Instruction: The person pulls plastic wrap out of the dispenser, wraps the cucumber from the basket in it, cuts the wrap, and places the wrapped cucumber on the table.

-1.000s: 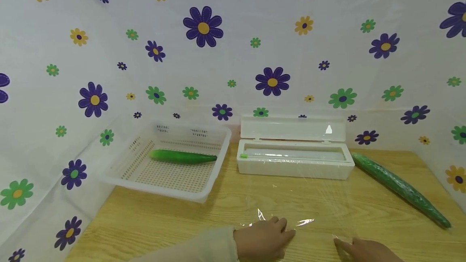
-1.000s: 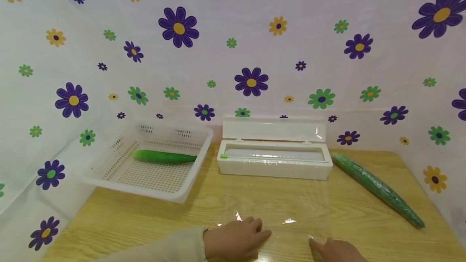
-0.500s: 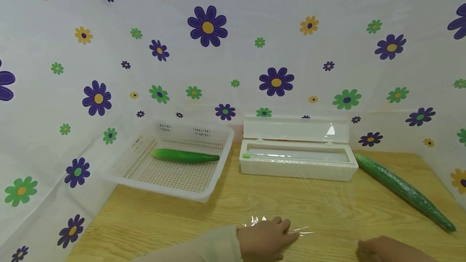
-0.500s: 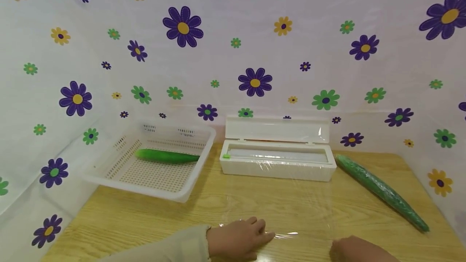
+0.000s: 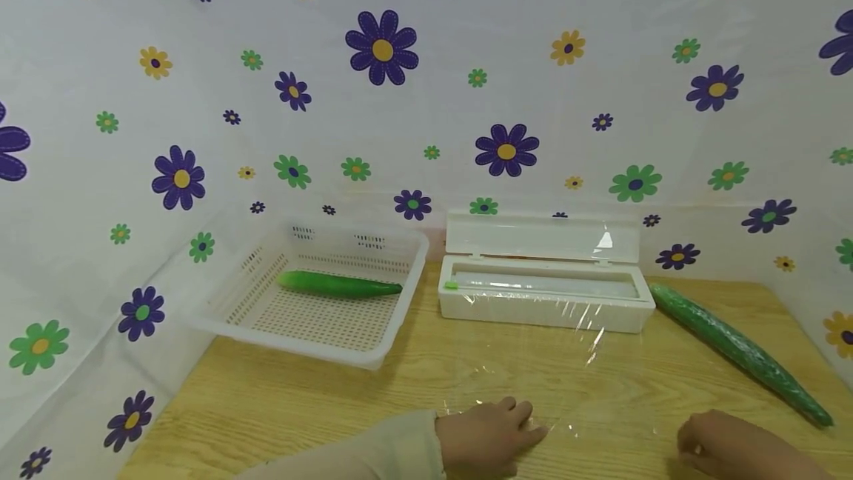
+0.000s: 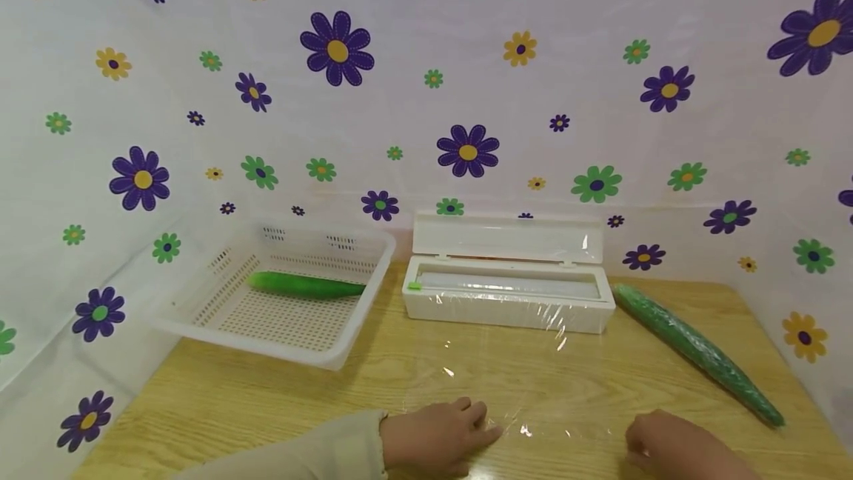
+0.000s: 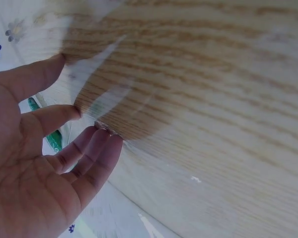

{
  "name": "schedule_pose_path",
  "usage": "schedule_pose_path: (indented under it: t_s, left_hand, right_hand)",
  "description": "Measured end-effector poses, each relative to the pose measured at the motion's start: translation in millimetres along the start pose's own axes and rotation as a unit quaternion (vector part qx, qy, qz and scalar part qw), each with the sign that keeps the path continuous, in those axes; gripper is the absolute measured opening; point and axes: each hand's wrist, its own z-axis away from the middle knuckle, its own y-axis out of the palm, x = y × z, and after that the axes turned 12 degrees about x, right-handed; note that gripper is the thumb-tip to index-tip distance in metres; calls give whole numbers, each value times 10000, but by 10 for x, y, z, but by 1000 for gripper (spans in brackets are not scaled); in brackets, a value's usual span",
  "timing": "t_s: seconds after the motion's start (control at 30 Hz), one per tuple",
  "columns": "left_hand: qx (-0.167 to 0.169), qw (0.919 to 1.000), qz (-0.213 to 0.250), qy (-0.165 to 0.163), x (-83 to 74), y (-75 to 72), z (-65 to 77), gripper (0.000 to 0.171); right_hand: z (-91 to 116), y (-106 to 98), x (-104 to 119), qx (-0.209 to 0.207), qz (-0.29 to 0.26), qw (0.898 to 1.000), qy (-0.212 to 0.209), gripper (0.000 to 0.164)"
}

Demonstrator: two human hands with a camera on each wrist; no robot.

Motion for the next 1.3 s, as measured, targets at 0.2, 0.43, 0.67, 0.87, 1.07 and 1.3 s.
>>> schedule_pose_path:
  t_s: [0.2,0.43,0.67,0.87,1.07,1.3]
  left_hand:
    - [36,9999,113,-58,0,6,29,52]
    - [-176,9994,242,-200,-43,27,-1,54]
    - [414,9909,1253,-280,23,-22,26,55]
    - [484,9938,998,-53,170,-205,234,45]
    - [127,9924,1094,-553,511,-611,642,40]
    - [-197,9667,1999,-1582,1312,-856,1024,35]
  right_hand:
    - [-259,180,687,-983,1002,9873,-739,28]
    - [-440,477,632,-1607,2088,9522,-1547,63]
    - [-560,617,483,-2882,3051,8744,-2432,57]
    - [-577,620,469,-2999,3106,8655,-2541,54]
    - [-531,565,479,-2279,2972,8989,-2274,61]
    - [-504,529,511,-1830,2846,9211,-1924,63]
